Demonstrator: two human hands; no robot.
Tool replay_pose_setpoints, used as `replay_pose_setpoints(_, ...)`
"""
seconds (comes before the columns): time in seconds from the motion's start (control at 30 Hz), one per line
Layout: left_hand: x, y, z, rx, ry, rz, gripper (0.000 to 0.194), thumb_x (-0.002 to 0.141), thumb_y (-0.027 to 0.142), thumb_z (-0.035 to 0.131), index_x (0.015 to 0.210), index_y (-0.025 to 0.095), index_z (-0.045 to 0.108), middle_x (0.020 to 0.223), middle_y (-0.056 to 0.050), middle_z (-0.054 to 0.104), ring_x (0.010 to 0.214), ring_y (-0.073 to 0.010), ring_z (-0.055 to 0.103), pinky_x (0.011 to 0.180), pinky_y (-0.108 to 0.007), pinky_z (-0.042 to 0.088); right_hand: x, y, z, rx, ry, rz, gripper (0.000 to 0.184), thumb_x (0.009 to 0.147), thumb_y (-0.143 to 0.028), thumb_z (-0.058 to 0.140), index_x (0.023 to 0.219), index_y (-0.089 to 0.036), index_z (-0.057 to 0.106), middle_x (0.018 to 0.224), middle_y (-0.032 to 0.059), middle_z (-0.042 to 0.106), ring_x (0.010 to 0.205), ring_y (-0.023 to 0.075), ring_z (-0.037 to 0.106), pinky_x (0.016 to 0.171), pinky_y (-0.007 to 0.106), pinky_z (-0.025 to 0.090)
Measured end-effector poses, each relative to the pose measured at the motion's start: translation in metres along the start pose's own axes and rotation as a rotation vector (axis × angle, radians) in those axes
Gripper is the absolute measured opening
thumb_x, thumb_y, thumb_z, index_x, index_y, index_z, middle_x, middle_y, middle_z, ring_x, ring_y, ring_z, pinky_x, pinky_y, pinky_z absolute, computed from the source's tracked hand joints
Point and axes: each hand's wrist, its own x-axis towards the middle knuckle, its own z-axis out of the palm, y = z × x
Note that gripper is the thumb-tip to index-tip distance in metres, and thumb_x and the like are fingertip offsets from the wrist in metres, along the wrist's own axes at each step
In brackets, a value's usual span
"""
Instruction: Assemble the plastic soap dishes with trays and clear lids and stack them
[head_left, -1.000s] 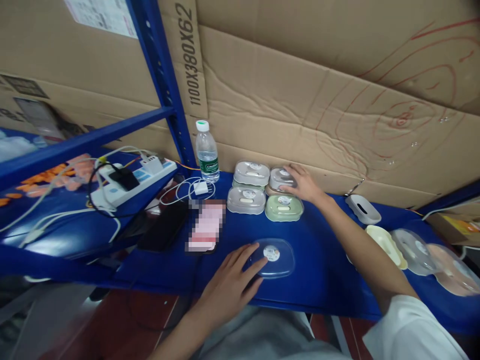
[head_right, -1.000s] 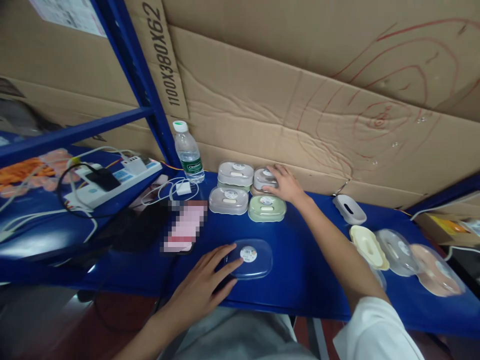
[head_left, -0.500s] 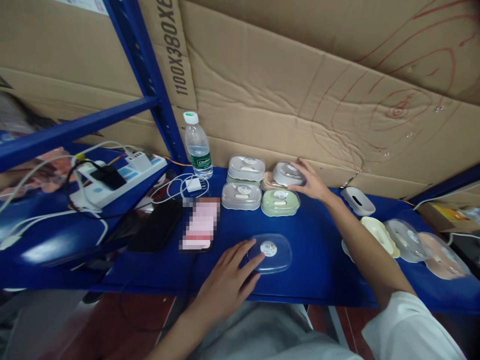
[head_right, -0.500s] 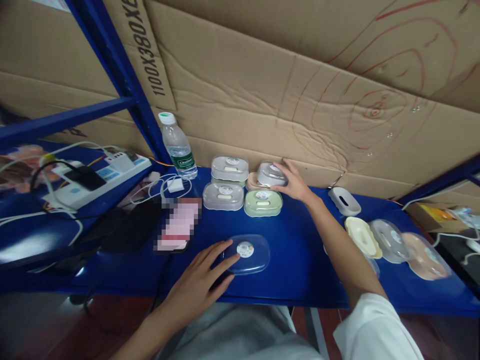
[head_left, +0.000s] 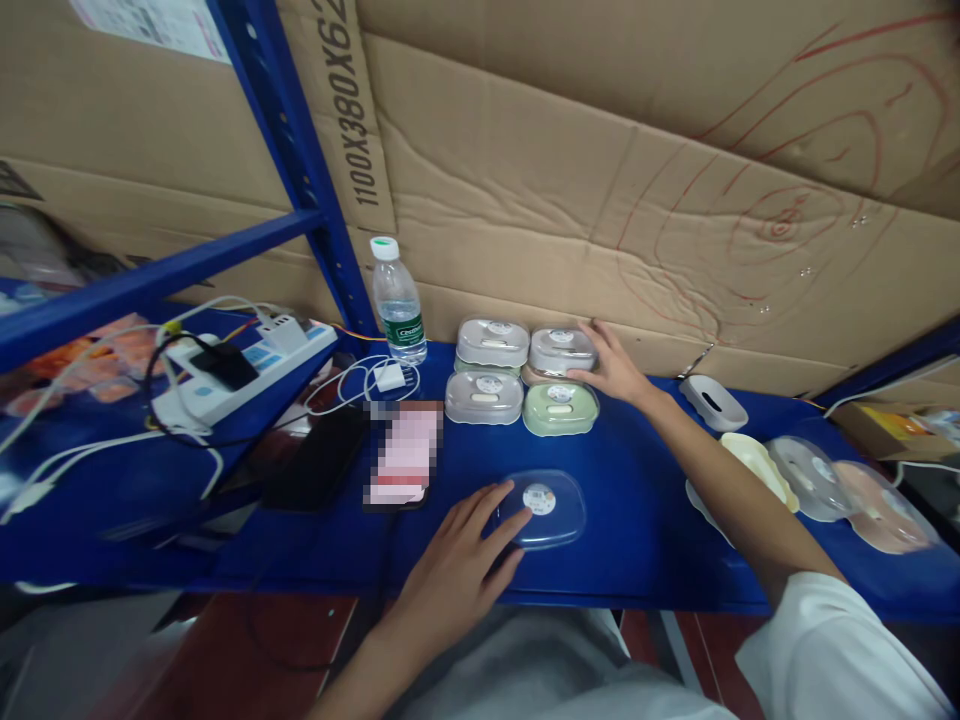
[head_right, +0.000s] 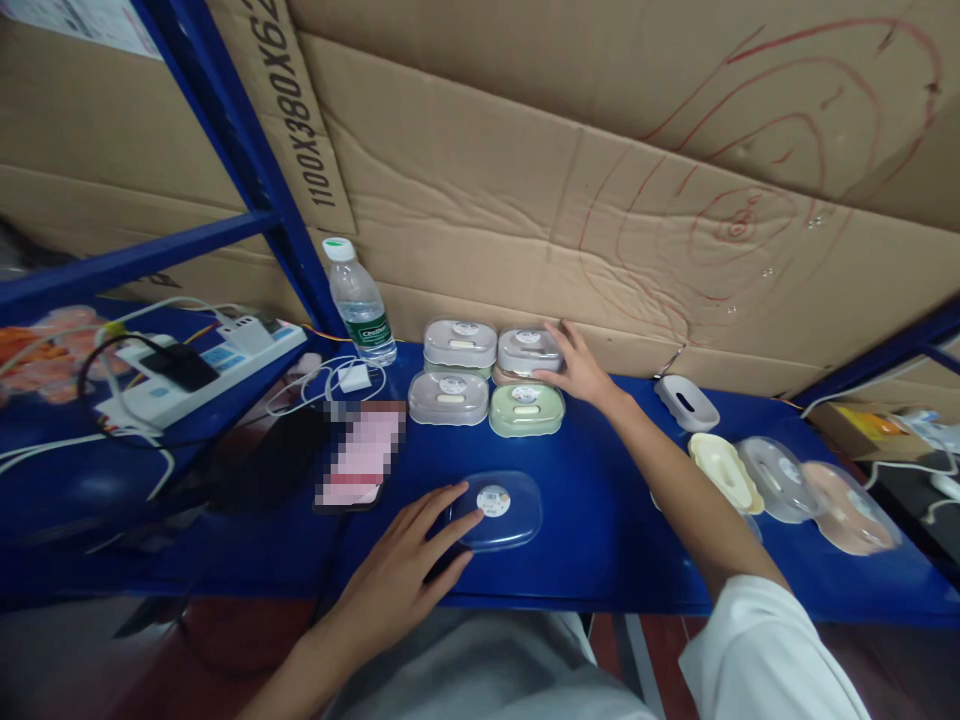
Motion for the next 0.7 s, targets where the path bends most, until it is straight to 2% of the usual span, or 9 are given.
replay_pose_setpoints(0.1, -0.001, 0.000, 0.000, -0.011, 0.013, 0.007, 0.046, 0.105, 0.025, 0.062, 0.150, 0.032, 0.062, 0.163, -0.009, 0.055, 0.142, -0.0316, 0.060, 0.114, -0.053, 0.059, -0.005, 0.000, 0.004, 0.072, 0.053, 0.103, 0.119, 0.080, -0.094, 0.062, 0.167, -0.016, 0.039, 0.172, 0.0264, 0.031, 0.162, 0.0429, 0.031, 0.131, 0.062, 0.030)
replay_pose_setpoints(0.2, -0.001, -0.001, 0.000, -0.013, 0.021, 0.010, 0.046, 0.105, 0.026, 0.062, 0.150, 0.033, 0.062, 0.162, -0.008, 0.055, 0.142, -0.0314, 0.061, 0.114, -0.052, 0.059, -0.010, 0.000, 0.007, 0.094, 0.074, 0.134, 0.113, 0.082, -0.093, 0.062, 0.165, -0.019, 0.042, 0.163, 0.0236, 0.046, 0.154, 0.0386, 0.045, 0.128, 0.058, 0.038)
replay_pose_setpoints(0.27, -0.001, -0.002, 0.000, -0.014, 0.027, 0.012, 0.046, 0.105, 0.026, 0.062, 0.150, 0.033, 0.062, 0.163, -0.008, 0.055, 0.142, -0.0316, 0.061, 0.113, -0.053, 0.060, -0.012, -0.001, 0.009, 0.094, 0.067, 0.136, 0.108, 0.085, -0.090, 0.061, 0.166, -0.021, 0.040, 0.160, 0.0215, 0.049, 0.151, 0.0369, 0.049, 0.124, 0.057, 0.044)
replay_pose_setpoints(0.33, -0.001, -0.002, 0.001, -0.014, 0.028, 0.017, 0.046, 0.105, 0.026, 0.062, 0.150, 0.033, 0.062, 0.163, -0.008, 0.055, 0.142, -0.0319, 0.061, 0.113, -0.053, 0.060, -0.014, -0.003, 0.011, 0.094, 0.056, 0.127, 0.108, 0.088, -0.088, 0.060, 0.167, -0.019, 0.036, 0.162, 0.0224, 0.047, 0.153, 0.0371, 0.046, 0.123, 0.057, 0.044)
replay_pose_setpoints(0.47, -0.001, -0.003, 0.001, -0.013, 0.017, 0.022, 0.046, 0.105, 0.026, 0.062, 0.151, 0.033, 0.062, 0.164, -0.007, 0.054, 0.142, -0.0317, 0.061, 0.113, -0.052, 0.060, -0.012, -0.010, 0.016, 0.089, 0.038, 0.101, 0.116, 0.090, -0.089, 0.055, 0.170, -0.011, 0.026, 0.170, 0.0276, 0.035, 0.161, 0.0368, 0.033, 0.132, 0.056, 0.031)
replay_pose_setpoints(0.53, -0.001, -0.003, 0.000, -0.009, 0.009, 0.024, 0.046, 0.106, 0.027, 0.061, 0.152, 0.033, 0.061, 0.164, -0.008, 0.054, 0.142, -0.0315, 0.060, 0.113, -0.052, 0.060, -0.010, -0.014, 0.015, 0.098, 0.001, 0.092, 0.116, 0.090, -0.090, 0.054, 0.170, -0.011, 0.026, 0.172, 0.0273, 0.034, 0.163, 0.0365, 0.031, 0.133, 0.056, 0.029)
replay_pose_setpoints(0.6, -0.002, -0.003, 0.000, -0.002, 0.007, 0.027, 0.046, 0.106, 0.027, 0.061, 0.152, 0.032, 0.061, 0.164, -0.008, 0.054, 0.142, -0.0316, 0.060, 0.112, -0.053, 0.060, -0.009, -0.020, 0.005, 0.084, -0.055, 0.113, 0.115, 0.089, -0.090, 0.055, 0.171, -0.015, 0.024, 0.174, 0.0259, 0.032, 0.164, 0.0399, 0.028, 0.131, 0.064, 0.029)
replay_pose_setpoints(0.7, -0.002, -0.003, 0.001, 0.008, 0.008, 0.031, 0.045, 0.107, 0.027, 0.060, 0.151, 0.032, 0.061, 0.164, -0.008, 0.054, 0.143, -0.0316, 0.060, 0.113, -0.054, 0.060, -0.028, -0.032, -0.031, -0.065, -0.114, 0.167, 0.105, 0.096, -0.082, 0.054, 0.174, -0.020, 0.021, 0.177, 0.0226, 0.029, 0.164, 0.0454, 0.027, 0.127, 0.074, 0.028)
